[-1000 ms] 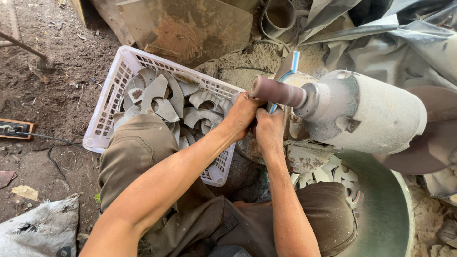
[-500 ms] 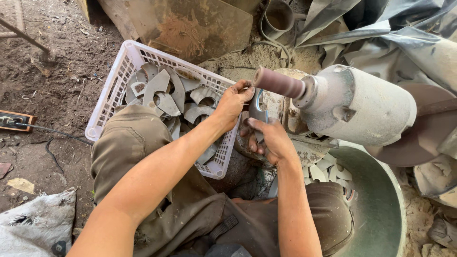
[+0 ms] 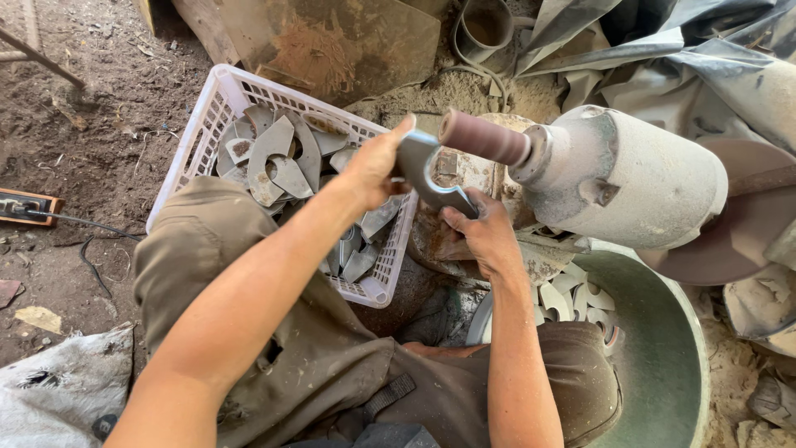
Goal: The person sits on the ground and repeatedly picks up metal parts from a white basket, presses them against a rotating grinding wheel to smooth edges, and returns them to the basket. The process continues with multiple parts handled one at a time.
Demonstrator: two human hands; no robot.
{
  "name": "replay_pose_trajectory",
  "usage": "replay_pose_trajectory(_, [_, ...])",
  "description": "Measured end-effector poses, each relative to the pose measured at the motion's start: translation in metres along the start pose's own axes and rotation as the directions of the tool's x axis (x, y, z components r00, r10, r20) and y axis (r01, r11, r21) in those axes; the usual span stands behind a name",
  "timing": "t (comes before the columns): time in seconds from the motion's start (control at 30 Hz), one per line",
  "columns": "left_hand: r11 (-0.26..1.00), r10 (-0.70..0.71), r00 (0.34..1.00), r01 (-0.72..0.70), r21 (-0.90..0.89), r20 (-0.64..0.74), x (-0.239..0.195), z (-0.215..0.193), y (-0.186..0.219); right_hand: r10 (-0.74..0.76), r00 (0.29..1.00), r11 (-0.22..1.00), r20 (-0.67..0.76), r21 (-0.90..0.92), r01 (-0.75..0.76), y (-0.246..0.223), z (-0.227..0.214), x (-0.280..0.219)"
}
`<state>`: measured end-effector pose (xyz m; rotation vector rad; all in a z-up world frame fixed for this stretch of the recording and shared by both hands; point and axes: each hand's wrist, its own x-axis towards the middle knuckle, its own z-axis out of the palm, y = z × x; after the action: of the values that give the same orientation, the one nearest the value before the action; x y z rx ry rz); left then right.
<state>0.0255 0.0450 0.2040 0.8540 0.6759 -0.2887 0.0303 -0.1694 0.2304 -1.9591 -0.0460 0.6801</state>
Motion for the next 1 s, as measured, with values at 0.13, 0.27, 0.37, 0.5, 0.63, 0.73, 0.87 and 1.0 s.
replay_pose_trajectory(0.13, [0.954,-0.173,0.940,0.087,0.286,0.294,-0.017,-0.032,0.016,-0.164,0.986,0.956,-0.014,-0.250,0.155,0.004,0.001,0.018])
replay_pose_trajectory(0.27, [0.980,-0.153,0.901,0.087,0.176,0.405,-0.002,-0.045,0.001,-0.377,0.919,0.915,-0.117,-0.200,0.350,-0.009,0.010,0.025])
replay_pose_trajectory(0.37, [0.995,0.038,0.964,-0.062,0.083,0.263,0.019,-0.042,-0.020,-0.072,0.971,0.976,-0.226,0.183,0.115,-0.022,0.031,0.017])
replay_pose_trajectory(0.5, [0.960,0.278,0.923,-0.258,-0.109,0.266,0.051,-0.024,-0.039,0.193,0.975,0.774,0.108,0.594,-0.219,-0.029,0.043,0.010])
replay_pose_trajectory(0.63, [0.963,0.230,0.924,-0.171,-0.208,0.306,0.066,-0.003,-0.052,0.110,0.963,0.547,0.246,0.794,-0.266,-0.022,0.042,0.024])
replay_pose_trajectory(0.73, [0.952,0.262,0.911,-0.188,-0.243,0.320,0.070,0.013,-0.052,-0.168,0.916,0.260,0.365,0.913,-0.316,-0.010,0.038,0.033])
replay_pose_trajectory(0.87, [0.957,0.222,0.912,-0.135,-0.258,0.344,0.062,0.027,-0.040,-0.168,0.915,0.183,0.368,0.923,-0.338,-0.004,0.031,0.043])
replay_pose_trajectory(1.0, [0.969,0.162,0.915,-0.076,-0.237,0.369,0.046,0.034,-0.027,-0.185,0.942,0.229,0.281,0.944,-0.237,-0.007,0.032,0.047])
